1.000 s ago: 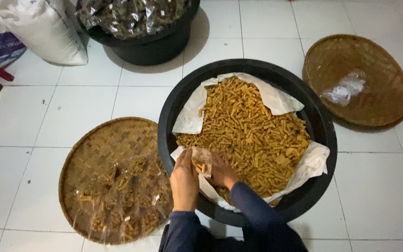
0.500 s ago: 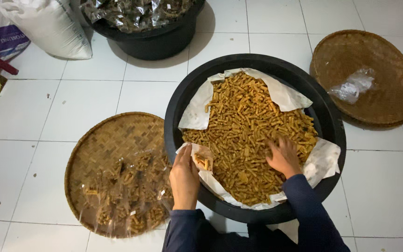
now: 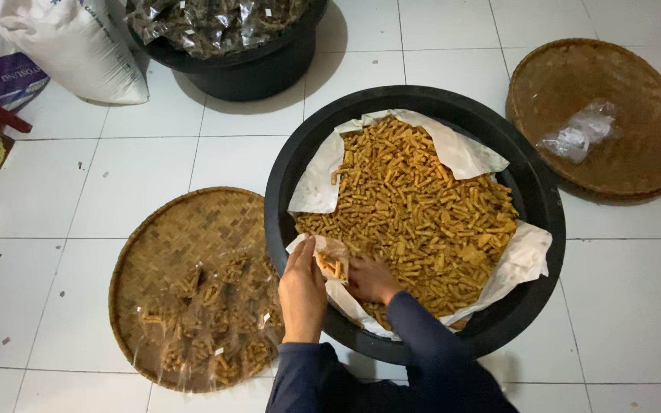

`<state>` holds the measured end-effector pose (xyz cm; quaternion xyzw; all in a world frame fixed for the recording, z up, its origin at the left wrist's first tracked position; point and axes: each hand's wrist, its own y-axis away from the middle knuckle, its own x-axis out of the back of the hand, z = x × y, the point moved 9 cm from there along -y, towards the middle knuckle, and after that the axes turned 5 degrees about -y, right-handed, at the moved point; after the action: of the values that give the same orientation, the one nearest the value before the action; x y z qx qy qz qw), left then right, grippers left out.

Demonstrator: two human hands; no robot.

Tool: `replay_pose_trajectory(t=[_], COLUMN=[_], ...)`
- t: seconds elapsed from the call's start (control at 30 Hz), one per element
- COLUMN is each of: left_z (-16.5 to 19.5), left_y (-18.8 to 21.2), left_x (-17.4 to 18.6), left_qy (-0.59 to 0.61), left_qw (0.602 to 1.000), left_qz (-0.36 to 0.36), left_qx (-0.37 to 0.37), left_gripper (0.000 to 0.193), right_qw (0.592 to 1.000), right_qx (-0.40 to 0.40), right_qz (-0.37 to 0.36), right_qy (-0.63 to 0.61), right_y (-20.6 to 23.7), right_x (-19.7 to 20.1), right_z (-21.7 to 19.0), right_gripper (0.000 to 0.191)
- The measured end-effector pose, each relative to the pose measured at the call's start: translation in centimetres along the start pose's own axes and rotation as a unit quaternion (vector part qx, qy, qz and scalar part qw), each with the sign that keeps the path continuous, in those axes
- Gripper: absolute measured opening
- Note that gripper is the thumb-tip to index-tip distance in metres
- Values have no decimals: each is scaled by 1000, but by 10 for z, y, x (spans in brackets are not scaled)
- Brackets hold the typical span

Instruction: The person sits on the floor and fills small clear plastic bags with fried snack pieces taken by hand from a large paper-lined basin. They open a bag, place pieces into it one at a time, set filled bags on a woven tray beside them, and occasionally reach for a new empty bag.

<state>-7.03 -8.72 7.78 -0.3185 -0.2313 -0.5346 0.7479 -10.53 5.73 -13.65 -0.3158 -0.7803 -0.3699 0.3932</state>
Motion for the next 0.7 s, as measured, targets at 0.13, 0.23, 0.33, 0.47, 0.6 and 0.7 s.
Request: replay_pose_trajectory(t=[0.13, 0.23, 0.33, 0.47, 0.6, 0.7], left_z=[-2, 3, 3, 5, 6, 6], left_y=[1, 3, 2, 3, 3, 3], left_x=[-3, -8, -18, -18, -19, -23], left_qy=[9, 15, 13, 33, 36, 39], left_qw=[1000, 1000, 999, 999, 999, 999], left_qz=[-4, -4, -29, -19, -15, -22], left_qx=[10, -9, -3, -19, -32, -27], left_gripper=[40, 42, 42, 43, 44, 42], right_qw=[997, 997, 998, 999, 993, 995], right_qx=[-18, -44, -32, 2, 24, 55], right_qz=[-12, 17, 44, -37, -73, -63], right_qy=[68, 64, 39, -16, 89, 62], right_y=[11, 19, 29, 36, 36, 38], right_x=[7, 11, 19, 15, 5, 3], right_z=[13, 3, -7, 0, 8, 5], right_gripper=[61, 67, 67, 45, 34, 31])
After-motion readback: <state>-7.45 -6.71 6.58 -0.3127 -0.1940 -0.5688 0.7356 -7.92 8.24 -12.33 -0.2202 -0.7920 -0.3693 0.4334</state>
